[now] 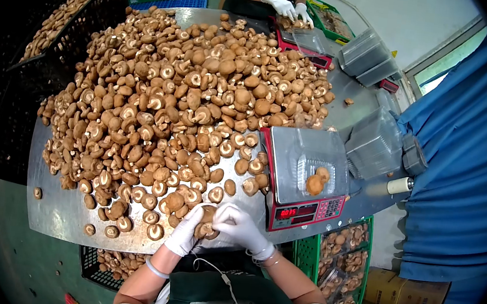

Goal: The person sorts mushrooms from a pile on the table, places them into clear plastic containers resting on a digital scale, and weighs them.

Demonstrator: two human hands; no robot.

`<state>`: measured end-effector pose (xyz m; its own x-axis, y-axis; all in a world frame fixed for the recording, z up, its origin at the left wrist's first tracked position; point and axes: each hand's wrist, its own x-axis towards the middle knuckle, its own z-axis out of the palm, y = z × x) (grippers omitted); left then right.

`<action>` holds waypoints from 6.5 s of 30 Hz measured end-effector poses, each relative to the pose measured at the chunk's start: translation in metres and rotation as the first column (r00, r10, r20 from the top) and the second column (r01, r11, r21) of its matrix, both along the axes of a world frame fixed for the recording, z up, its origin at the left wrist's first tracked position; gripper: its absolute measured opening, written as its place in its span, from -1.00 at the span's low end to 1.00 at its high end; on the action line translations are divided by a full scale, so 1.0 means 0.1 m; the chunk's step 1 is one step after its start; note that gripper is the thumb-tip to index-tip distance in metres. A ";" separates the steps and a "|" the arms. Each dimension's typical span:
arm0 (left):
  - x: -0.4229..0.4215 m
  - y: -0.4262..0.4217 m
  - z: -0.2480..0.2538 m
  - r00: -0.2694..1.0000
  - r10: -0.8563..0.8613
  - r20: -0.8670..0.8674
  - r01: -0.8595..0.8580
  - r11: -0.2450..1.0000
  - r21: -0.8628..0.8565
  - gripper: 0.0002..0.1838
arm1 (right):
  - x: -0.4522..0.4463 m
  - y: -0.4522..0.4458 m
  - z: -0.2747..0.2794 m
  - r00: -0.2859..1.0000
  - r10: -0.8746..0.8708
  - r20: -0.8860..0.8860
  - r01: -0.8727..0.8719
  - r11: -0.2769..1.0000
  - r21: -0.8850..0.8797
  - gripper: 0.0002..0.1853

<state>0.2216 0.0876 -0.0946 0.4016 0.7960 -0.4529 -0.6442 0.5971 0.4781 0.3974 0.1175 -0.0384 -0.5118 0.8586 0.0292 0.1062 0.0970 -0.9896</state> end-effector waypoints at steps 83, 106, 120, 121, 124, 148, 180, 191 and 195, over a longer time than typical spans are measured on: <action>-0.90 0.40 0.02 0.877 0.412 0.247 -0.421 0.907 -0.016 -0.19 | -0.42 3.63 0.08 0.303 -0.563 0.769 -0.283 0.718 0.636 -0.40; 0.27 0.72 0.65 0.991 0.116 0.060 -0.124 0.981 0.151 -0.31 | 1.83 1.58 0.60 0.814 -0.231 -0.533 -0.002 0.917 -0.400 -0.34; 2.36 1.29 1.03 0.599 0.478 -0.643 0.455 0.458 0.764 -0.35 | 2.74 0.86 0.81 0.803 -0.512 0.305 0.330 0.808 0.487 -0.34; 2.43 1.28 0.96 0.502 0.551 -0.667 0.554 0.387 0.737 -0.33 | 2.75 0.83 0.73 0.714 -0.524 0.464 0.214 0.795 0.568 -0.31; 2.57 1.21 0.83 0.191 0.683 -0.705 0.784 0.326 0.528 -0.38 | 2.82 0.77 0.48 0.583 -0.405 0.705 -0.061 0.843 0.534 -0.17; 2.64 1.11 0.83 0.028 0.698 -0.716 0.812 0.402 0.423 -0.47 | 2.89 1.21 0.39 0.815 -0.446 0.370 0.263 0.854 0.449 -0.60; 2.59 1.37 0.67 0.278 0.710 -0.647 0.227 0.606 0.763 -0.55 | 2.56 1.27 0.18 0.619 -0.436 0.654 -0.175 0.734 0.656 -0.74; 2.38 1.24 1.10 0.528 0.514 -0.676 0.547 0.403 0.734 -0.49 | 3.20 1.08 0.46 0.789 -0.556 0.263 0.373 0.772 0.514 -0.79; 1.81 1.12 1.04 0.380 0.665 -0.643 0.311 0.563 0.766 -0.57 | 3.45 0.94 0.47 0.731 -0.614 0.297 0.398 0.738 0.545 -0.78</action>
<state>0.4023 0.1998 0.0095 0.0061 0.9374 0.3482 0.3574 -0.3272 0.8747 0.7420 0.2116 0.0088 -0.0490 0.9395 0.3390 0.6648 0.2839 -0.6910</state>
